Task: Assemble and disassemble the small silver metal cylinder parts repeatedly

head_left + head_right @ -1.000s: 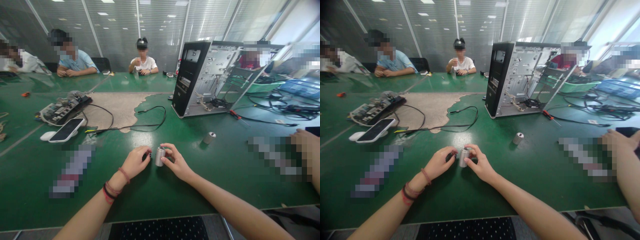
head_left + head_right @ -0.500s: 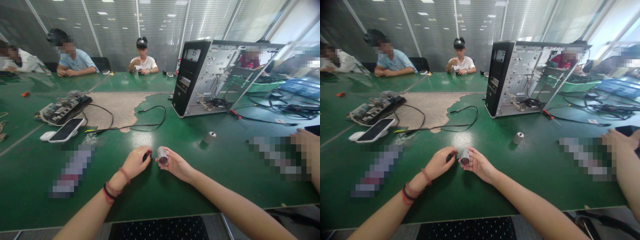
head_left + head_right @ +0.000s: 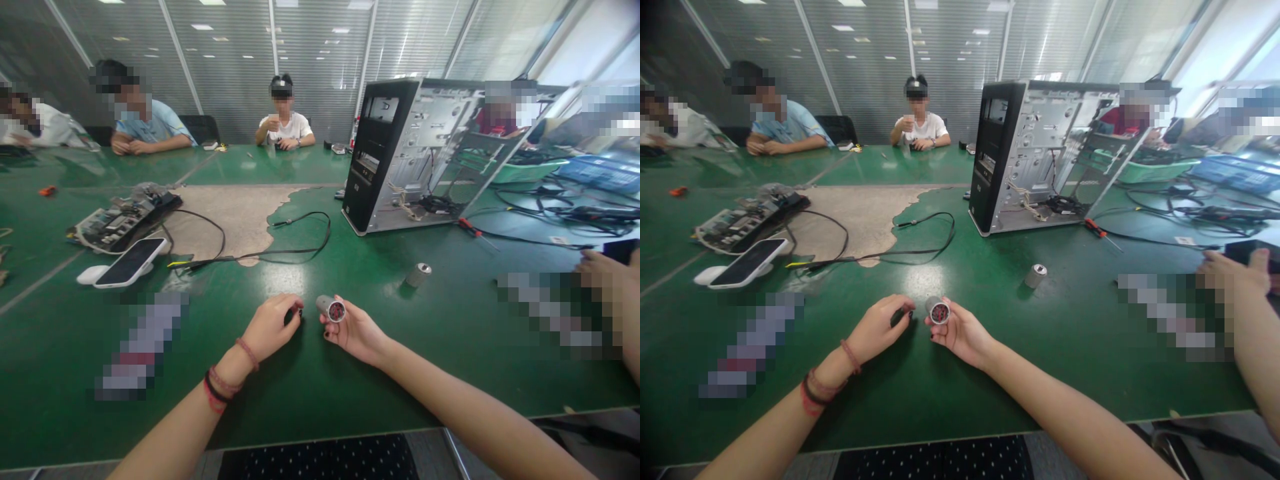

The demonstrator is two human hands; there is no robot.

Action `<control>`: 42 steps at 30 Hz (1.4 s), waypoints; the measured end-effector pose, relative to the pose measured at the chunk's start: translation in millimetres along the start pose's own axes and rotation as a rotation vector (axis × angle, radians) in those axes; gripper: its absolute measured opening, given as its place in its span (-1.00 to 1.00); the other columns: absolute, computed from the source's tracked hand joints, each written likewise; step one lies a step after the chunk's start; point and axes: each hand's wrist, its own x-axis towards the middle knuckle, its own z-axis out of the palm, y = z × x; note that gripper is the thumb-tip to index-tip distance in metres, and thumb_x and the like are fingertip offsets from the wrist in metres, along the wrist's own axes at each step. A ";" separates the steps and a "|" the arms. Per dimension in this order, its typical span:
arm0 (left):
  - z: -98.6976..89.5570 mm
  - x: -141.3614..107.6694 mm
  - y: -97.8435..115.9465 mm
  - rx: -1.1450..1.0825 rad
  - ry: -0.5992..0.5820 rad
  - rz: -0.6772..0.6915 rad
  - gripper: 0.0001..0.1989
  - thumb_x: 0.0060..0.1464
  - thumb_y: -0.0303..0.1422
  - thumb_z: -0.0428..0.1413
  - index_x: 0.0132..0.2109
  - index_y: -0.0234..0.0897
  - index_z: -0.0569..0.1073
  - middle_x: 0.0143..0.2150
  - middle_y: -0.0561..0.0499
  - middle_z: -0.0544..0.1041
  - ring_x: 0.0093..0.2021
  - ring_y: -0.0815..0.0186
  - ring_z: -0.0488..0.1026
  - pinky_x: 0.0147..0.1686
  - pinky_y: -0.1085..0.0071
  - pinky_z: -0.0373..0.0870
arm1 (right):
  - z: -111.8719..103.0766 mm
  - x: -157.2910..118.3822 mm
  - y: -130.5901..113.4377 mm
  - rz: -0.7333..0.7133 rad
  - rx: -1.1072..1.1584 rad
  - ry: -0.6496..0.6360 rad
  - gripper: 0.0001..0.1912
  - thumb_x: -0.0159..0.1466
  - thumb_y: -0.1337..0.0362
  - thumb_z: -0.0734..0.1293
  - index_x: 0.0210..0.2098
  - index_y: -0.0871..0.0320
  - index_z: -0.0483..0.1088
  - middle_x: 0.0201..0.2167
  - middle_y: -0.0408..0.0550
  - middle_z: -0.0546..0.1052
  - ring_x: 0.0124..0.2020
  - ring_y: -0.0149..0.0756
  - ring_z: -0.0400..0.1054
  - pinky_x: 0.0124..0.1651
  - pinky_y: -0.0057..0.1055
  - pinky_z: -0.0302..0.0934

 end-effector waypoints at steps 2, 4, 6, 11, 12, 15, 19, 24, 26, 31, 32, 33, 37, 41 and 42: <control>-0.2 0.2 0.1 0.002 -0.004 -0.001 -0.87 0.07 -0.51 -0.02 -0.24 -0.25 0.37 -0.33 0.02 0.46 -0.27 0.27 0.41 -0.23 0.37 0.33 | -0.4 0.2 0.1 0.003 0.014 -0.003 -0.69 0.28 0.11 0.23 -0.23 0.27 0.35 -0.45 -0.04 0.55 -0.58 -0.48 0.38 -0.39 -0.50 0.28; -0.2 0.3 0.2 0.003 -0.008 -0.001 -0.87 0.07 -0.51 -0.02 -0.24 -0.25 0.37 -0.33 0.02 0.46 -0.27 0.27 0.40 -0.22 0.37 0.33 | -0.5 0.4 0.1 0.001 0.021 -0.008 -0.70 0.28 0.11 0.23 -0.23 0.27 0.35 -0.44 -0.03 0.55 -0.57 -0.49 0.37 -0.39 -0.51 0.28; -0.2 0.2 0.3 0.005 -0.005 0.002 -0.87 0.07 -0.52 -0.02 -0.24 -0.25 0.37 -0.34 0.02 0.46 -0.27 0.27 0.40 -0.22 0.37 0.33 | 0.0 0.5 0.2 -0.003 0.023 -0.006 -0.71 0.28 0.13 0.23 -0.24 0.28 0.35 -0.45 -0.03 0.54 -0.58 -0.50 0.36 -0.39 -0.52 0.27; 0.3 0.1 0.0 0.011 -0.011 0.008 -0.86 0.08 -0.52 -0.03 -0.24 -0.25 0.37 -0.33 0.02 0.45 -0.26 0.27 0.39 -0.21 0.36 0.32 | 1.7 0.1 0.4 -0.005 0.011 0.017 -0.76 0.26 0.16 0.24 -0.27 0.25 0.34 -0.46 -0.04 0.53 -0.61 -0.51 0.30 -0.43 -0.52 0.24; 0.4 0.1 -0.2 0.012 -0.012 0.008 -0.86 0.08 -0.52 -0.03 -0.24 -0.25 0.37 -0.33 0.02 0.45 -0.26 0.27 0.39 -0.21 0.36 0.32 | 1.5 0.1 0.4 -0.008 0.009 0.018 -0.76 0.26 0.16 0.25 -0.28 0.25 0.34 -0.47 -0.05 0.53 -0.62 -0.52 0.28 -0.44 -0.53 0.22; 0.8 0.1 -0.7 0.010 -0.012 0.007 -0.86 0.08 -0.52 -0.03 -0.24 -0.25 0.37 -0.33 0.02 0.46 -0.26 0.27 0.40 -0.21 0.36 0.32 | 0.2 0.3 0.4 -0.021 0.013 0.017 -0.74 0.25 0.13 0.27 -0.31 0.25 0.33 -0.47 -0.05 0.52 -0.65 -0.55 0.23 -0.47 -0.55 0.17; 0.9 0.0 -1.3 0.009 -0.007 0.006 -0.86 0.08 -0.51 -0.03 -0.24 -0.24 0.36 -0.32 0.02 0.46 -0.26 0.27 0.40 -0.20 0.36 0.32 | -1.5 0.8 -0.4 -0.025 0.013 0.011 -0.73 0.23 0.12 0.29 -0.30 0.25 0.33 -0.46 -0.05 0.52 -0.65 -0.56 0.20 -0.47 -0.55 0.15; 0.9 0.2 -1.3 0.017 -0.008 0.003 -0.87 0.08 -0.51 -0.04 -0.25 -0.24 0.36 -0.33 0.02 0.46 -0.27 0.27 0.40 -0.21 0.36 0.32 | -1.6 0.8 -3.3 -0.047 0.019 0.019 -0.75 0.24 0.14 0.28 -0.32 0.24 0.33 -0.45 -0.04 0.53 -0.65 -0.55 0.17 -0.48 -0.54 0.14; 0.8 0.3 -0.8 0.017 -0.005 0.007 -0.88 0.09 -0.51 -0.04 -0.25 -0.24 0.36 -0.33 0.03 0.46 -0.28 0.28 0.40 -0.22 0.36 0.32 | -1.3 0.6 -4.3 -0.058 0.018 0.024 -0.77 0.24 0.15 0.27 -0.31 0.23 0.32 -0.44 -0.04 0.53 -0.65 -0.54 0.17 -0.48 -0.53 0.14; -0.2 0.9 -0.1 0.021 -0.013 0.005 -0.88 0.08 -0.51 -0.03 -0.26 -0.24 0.36 -0.33 0.02 0.46 -0.27 0.27 0.40 -0.21 0.36 0.32 | -0.7 -0.4 -5.2 -0.068 0.026 0.033 -0.79 0.24 0.17 0.27 -0.32 0.23 0.33 -0.45 -0.04 0.53 -0.64 -0.53 0.18 -0.47 -0.52 0.15; -0.3 1.0 -0.3 0.020 -0.015 0.003 -0.88 0.09 -0.51 -0.03 -0.26 -0.24 0.36 -0.32 0.02 0.46 -0.27 0.27 0.40 -0.21 0.36 0.32 | -0.6 -0.7 -5.1 -0.067 0.031 0.033 -0.79 0.24 0.17 0.27 -0.32 0.23 0.33 -0.45 -0.04 0.53 -0.64 -0.53 0.18 -0.47 -0.52 0.15; -0.3 1.1 -0.5 0.019 -0.018 0.002 -0.88 0.09 -0.51 -0.03 -0.25 -0.25 0.36 -0.32 0.02 0.46 -0.27 0.27 0.40 -0.20 0.36 0.32 | -0.5 -0.9 -5.0 -0.065 0.036 0.032 -0.79 0.24 0.17 0.27 -0.32 0.24 0.33 -0.45 -0.03 0.53 -0.64 -0.53 0.19 -0.47 -0.53 0.15; 0.3 1.1 -1.5 0.027 -0.015 0.006 -0.87 0.08 -0.52 -0.03 -0.26 -0.25 0.36 -0.33 0.02 0.46 -0.28 0.28 0.40 -0.21 0.36 0.31 | 0.5 -2.1 -5.0 -0.063 0.045 0.036 -0.80 0.24 0.19 0.27 -0.31 0.24 0.34 -0.44 -0.02 0.53 -0.64 -0.52 0.20 -0.47 -0.52 0.16; 0.5 1.3 -1.8 0.032 -0.012 0.014 -0.87 0.08 -0.52 -0.04 -0.27 -0.25 0.36 -0.35 0.02 0.45 -0.29 0.28 0.40 -0.24 0.37 0.32 | 1.0 -3.2 -5.4 -0.061 0.026 0.041 -0.79 0.24 0.18 0.27 -0.30 0.23 0.34 -0.44 -0.03 0.53 -0.64 -0.51 0.20 -0.47 -0.50 0.17; 0.3 1.4 -1.7 0.033 -0.011 0.015 -0.87 0.08 -0.52 -0.04 -0.27 -0.25 0.37 -0.35 0.02 0.45 -0.29 0.28 0.40 -0.24 0.37 0.32 | 0.9 -3.4 -5.4 -0.060 0.021 0.035 -0.79 0.24 0.17 0.27 -0.29 0.23 0.34 -0.43 -0.03 0.53 -0.64 -0.52 0.20 -0.47 -0.50 0.16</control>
